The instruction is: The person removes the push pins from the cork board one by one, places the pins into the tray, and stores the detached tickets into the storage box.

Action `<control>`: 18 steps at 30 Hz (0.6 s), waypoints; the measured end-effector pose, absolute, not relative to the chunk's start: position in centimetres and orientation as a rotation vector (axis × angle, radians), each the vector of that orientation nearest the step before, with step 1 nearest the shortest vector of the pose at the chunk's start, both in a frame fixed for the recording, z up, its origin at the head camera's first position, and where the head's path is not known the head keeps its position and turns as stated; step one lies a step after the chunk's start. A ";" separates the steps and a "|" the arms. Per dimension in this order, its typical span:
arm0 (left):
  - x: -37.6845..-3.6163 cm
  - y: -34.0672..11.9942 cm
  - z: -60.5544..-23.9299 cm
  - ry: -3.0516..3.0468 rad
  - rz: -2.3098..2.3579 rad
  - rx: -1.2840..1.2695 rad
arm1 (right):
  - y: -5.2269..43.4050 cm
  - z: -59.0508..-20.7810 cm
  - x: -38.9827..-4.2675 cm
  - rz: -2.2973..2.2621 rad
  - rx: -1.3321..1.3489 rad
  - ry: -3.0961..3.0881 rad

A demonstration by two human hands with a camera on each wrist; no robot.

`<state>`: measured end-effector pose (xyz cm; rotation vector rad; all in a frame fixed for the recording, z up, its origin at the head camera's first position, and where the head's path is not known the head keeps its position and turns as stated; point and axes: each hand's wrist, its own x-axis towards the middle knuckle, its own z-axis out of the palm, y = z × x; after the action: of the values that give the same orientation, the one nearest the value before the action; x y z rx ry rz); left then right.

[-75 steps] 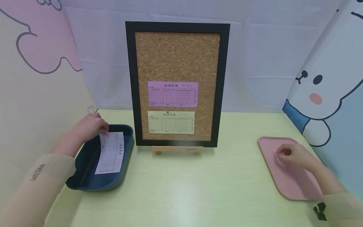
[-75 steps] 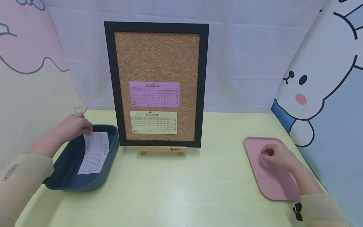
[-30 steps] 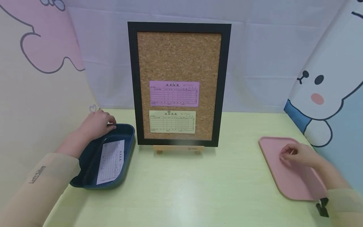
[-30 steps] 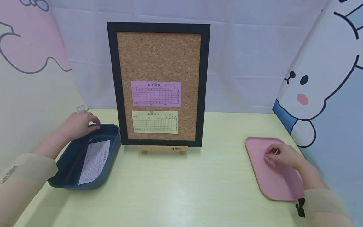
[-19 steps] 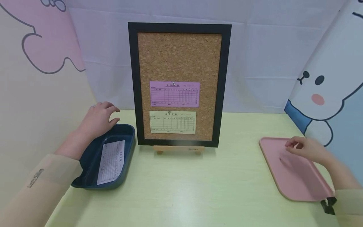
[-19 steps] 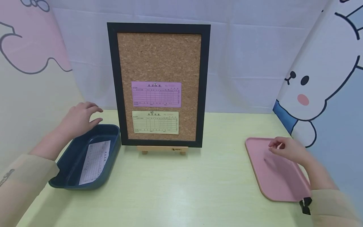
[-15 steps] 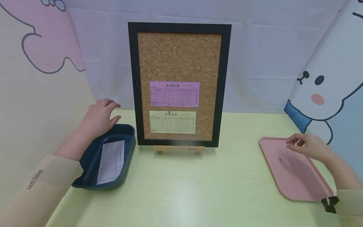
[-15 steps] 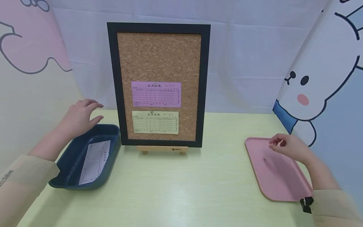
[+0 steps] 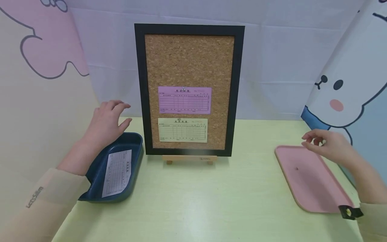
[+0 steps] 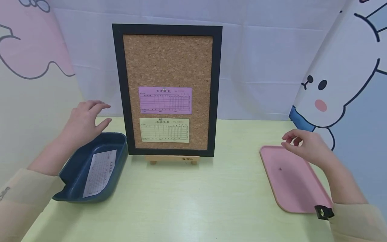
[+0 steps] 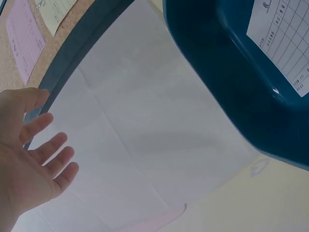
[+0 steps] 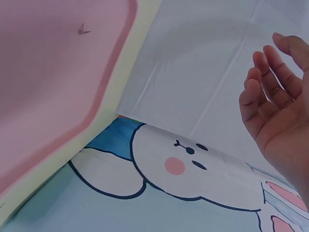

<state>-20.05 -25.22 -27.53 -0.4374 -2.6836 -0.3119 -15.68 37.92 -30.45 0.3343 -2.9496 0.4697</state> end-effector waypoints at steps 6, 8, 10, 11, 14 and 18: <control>-19.6 -24.5 -27.5 -2.607 -0.401 -0.394 | 35.9 -29.0 -15.1 0.424 0.397 -2.865; -19.6 -24.4 -27.5 -2.586 -0.436 -0.379 | 35.1 -28.6 -14.8 0.446 0.392 -2.854; -19.5 -24.1 -27.4 -2.562 -0.476 -0.365 | 34.4 -28.2 -14.6 0.492 0.388 -2.839; -19.4 -24.0 -27.4 -2.550 -0.499 -0.358 | 34.0 -28.0 -14.5 0.514 0.377 -2.828; -19.3 -23.6 -27.3 -2.526 -0.580 -0.333 | 32.7 -27.6 -14.1 0.584 0.390 -2.756; -19.1 -23.0 -27.1 -2.513 -0.679 -0.290 | 31.0 -27.2 -13.6 0.650 0.422 -2.627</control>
<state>-19.11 -23.01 -27.13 -0.2901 -2.5131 -0.6788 -13.62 30.95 -27.16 0.4224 -2.6274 0.6498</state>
